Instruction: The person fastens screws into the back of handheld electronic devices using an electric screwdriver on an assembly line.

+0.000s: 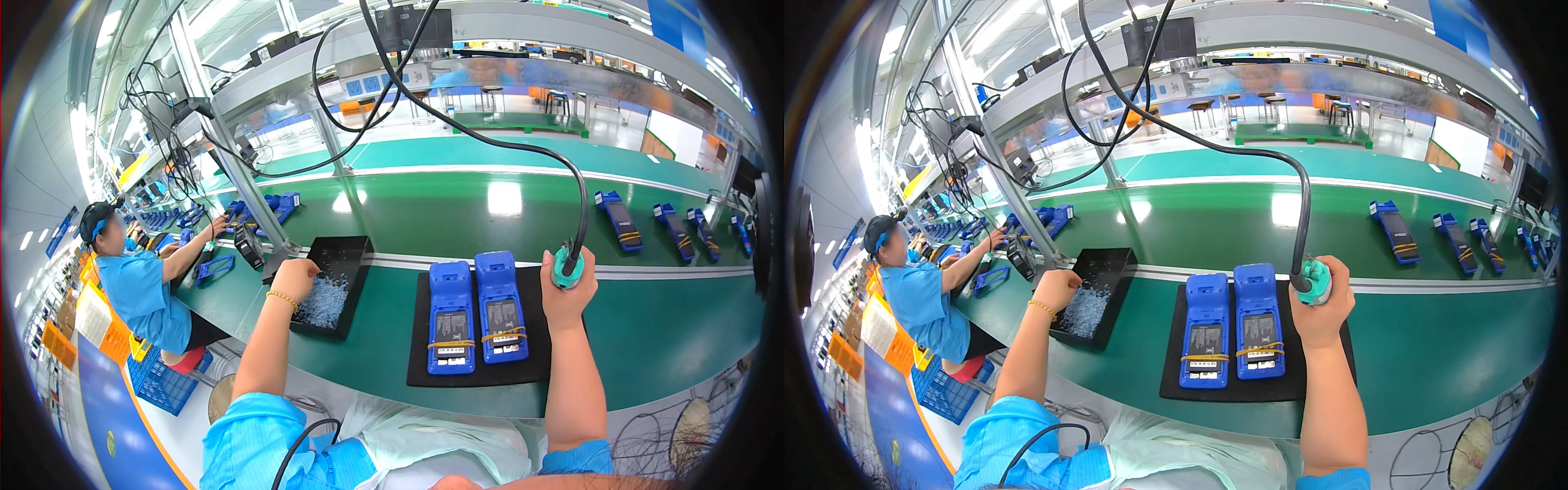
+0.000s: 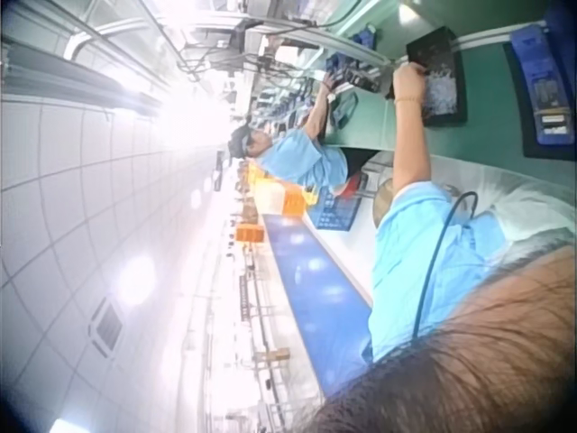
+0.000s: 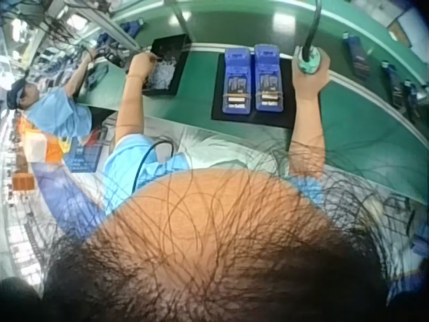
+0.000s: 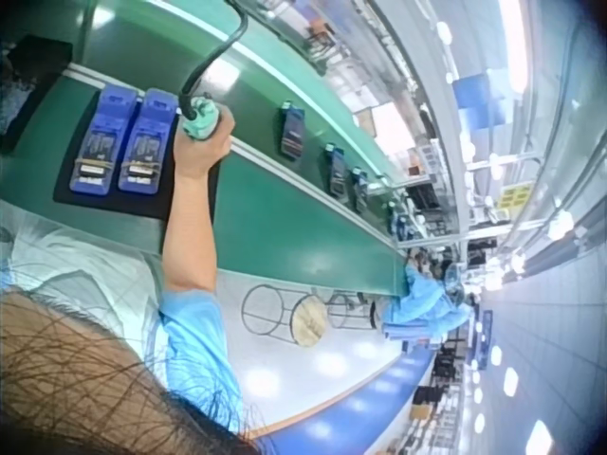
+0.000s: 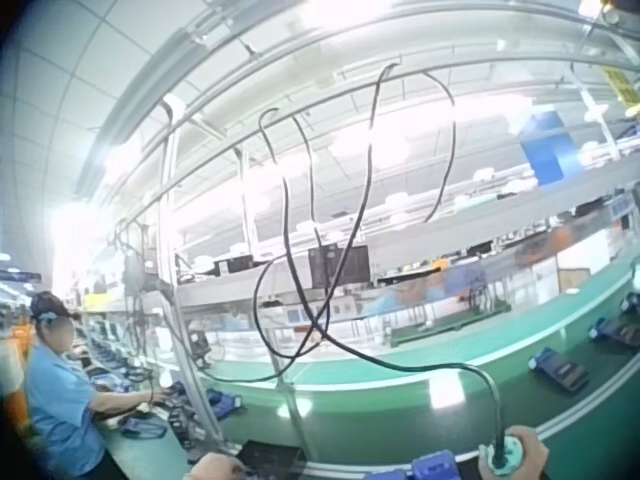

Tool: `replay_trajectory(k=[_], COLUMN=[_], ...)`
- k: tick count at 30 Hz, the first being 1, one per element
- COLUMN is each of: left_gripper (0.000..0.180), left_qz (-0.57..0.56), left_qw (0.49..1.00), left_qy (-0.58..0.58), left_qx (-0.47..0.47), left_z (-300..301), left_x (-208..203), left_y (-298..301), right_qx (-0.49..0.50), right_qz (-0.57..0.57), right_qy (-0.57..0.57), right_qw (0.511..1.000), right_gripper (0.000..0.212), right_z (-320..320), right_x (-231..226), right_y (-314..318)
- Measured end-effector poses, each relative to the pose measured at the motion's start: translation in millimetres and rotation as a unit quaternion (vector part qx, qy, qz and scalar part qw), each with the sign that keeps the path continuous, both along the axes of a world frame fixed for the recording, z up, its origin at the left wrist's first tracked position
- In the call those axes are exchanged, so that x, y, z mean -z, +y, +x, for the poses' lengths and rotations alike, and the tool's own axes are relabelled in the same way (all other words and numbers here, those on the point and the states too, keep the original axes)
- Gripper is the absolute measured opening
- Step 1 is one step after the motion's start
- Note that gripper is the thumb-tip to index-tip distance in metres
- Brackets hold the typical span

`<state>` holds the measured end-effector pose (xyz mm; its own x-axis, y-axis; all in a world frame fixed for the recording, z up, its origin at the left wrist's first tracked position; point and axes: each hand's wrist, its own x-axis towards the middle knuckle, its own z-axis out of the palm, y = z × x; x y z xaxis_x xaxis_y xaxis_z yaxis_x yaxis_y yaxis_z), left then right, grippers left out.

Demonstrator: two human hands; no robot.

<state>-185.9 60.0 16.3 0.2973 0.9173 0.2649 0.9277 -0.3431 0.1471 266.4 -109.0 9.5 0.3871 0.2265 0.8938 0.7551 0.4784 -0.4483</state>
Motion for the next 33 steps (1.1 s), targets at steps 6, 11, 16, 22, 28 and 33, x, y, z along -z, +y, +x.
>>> replay_trajectory(k=[6,11,16,22,28,33], left_gripper=[0.025,0.036,0.043,0.060,0.055,0.045], left_qz=[0.043,0.073,-0.021,0.034,0.072,0.152], left_qw=[0.999,0.964,0.818,0.846,0.909,0.888], left_qy=[-0.001,-0.076,-0.098,0.077,0.052,0.103], left_qx=[0.026,0.244,0.566,0.527,0.407,0.421], left_z=[30.3,105.2,190.0,250.3,286.7,287.2], left_x=[-16.6,-27.8,-1.4,28.8,40.7,52.6], left_y=[-22.8,-81.3,-154.2,-196.7,-195.1,-193.7], right_qx=[0.002,-0.222,-0.401,-0.354,-0.214,-0.284], right_qz=[0.016,0.021,-0.025,-0.087,-0.048,-0.056], right_qy=[0.047,0.248,0.317,0.287,0.188,0.255], right_qw=[0.999,0.943,0.859,0.886,0.957,0.923], right_gripper=[0.032,0.026,0.028,0.029,0.033,0.030], right_z=[-4.0,-21.7,-20.8,-26.5,-10.4,-22.7], right_x=[-1.9,-23.4,-33.9,-34.0,-13.0,-26.9], right_y=[3.0,-9.0,-19.3,-21.3,-14.0,-16.1])
